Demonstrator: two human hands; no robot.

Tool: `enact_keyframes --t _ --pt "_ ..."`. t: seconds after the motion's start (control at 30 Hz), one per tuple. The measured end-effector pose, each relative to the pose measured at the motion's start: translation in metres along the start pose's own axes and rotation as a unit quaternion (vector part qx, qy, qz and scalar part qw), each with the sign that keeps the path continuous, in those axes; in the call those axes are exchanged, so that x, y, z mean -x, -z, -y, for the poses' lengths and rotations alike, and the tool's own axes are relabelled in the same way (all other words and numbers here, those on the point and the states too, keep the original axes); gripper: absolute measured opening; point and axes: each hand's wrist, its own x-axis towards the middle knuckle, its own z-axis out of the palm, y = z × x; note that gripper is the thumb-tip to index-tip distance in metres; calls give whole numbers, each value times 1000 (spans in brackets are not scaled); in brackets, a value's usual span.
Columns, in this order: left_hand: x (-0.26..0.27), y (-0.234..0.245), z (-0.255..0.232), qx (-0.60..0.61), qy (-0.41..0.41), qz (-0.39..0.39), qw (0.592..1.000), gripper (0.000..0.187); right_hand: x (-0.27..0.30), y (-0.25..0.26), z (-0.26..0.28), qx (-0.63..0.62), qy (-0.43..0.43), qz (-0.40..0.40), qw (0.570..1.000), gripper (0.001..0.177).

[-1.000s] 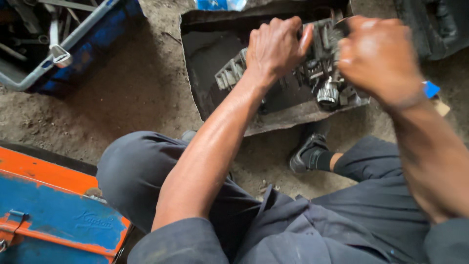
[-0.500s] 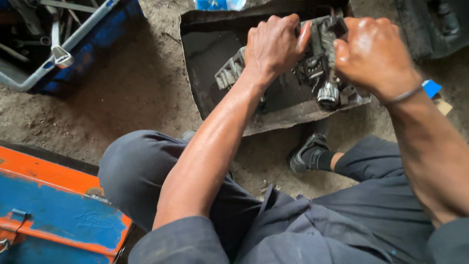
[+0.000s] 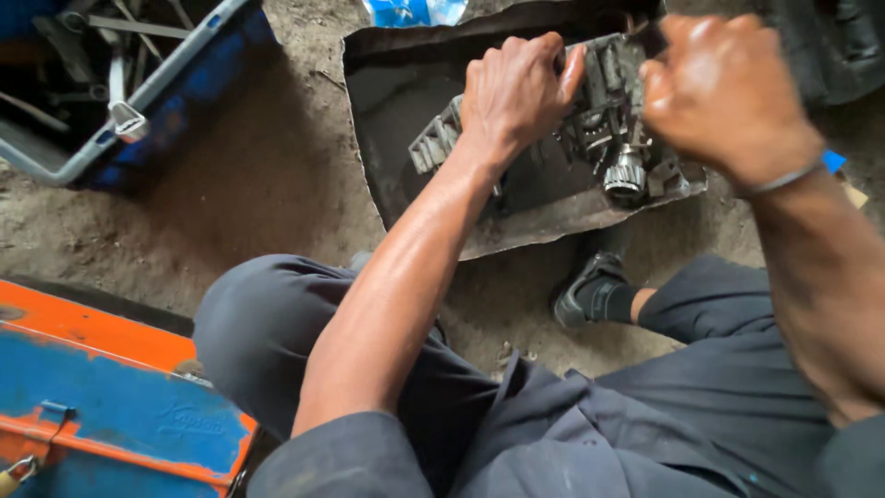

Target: The person scrubs a metal mechanical component with a flat abrasive tool while sitting on the floor. The person holds the part with one hand and rubs the surface with the other, focusing on the cylindrical sections and edges.

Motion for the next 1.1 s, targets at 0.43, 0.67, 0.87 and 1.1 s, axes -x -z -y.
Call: enact_keyframes --t 0.43,0.67,0.87,1.1 --pt "0 5 1 -8 -3 9 1000 42 3 -48 -47 28 -27 28 999 33" --pt "-1 6 0 -46 -7 1 999 43 4 -64 -63 51 2 29 998 35" --pt "0 7 1 -27 4 23 999 43 1 -47 -51 -2 -20 42 999 35" --pt "-1 10 0 -24 6 32 999 44 0 -29 -41 -85 2 18 996 31"
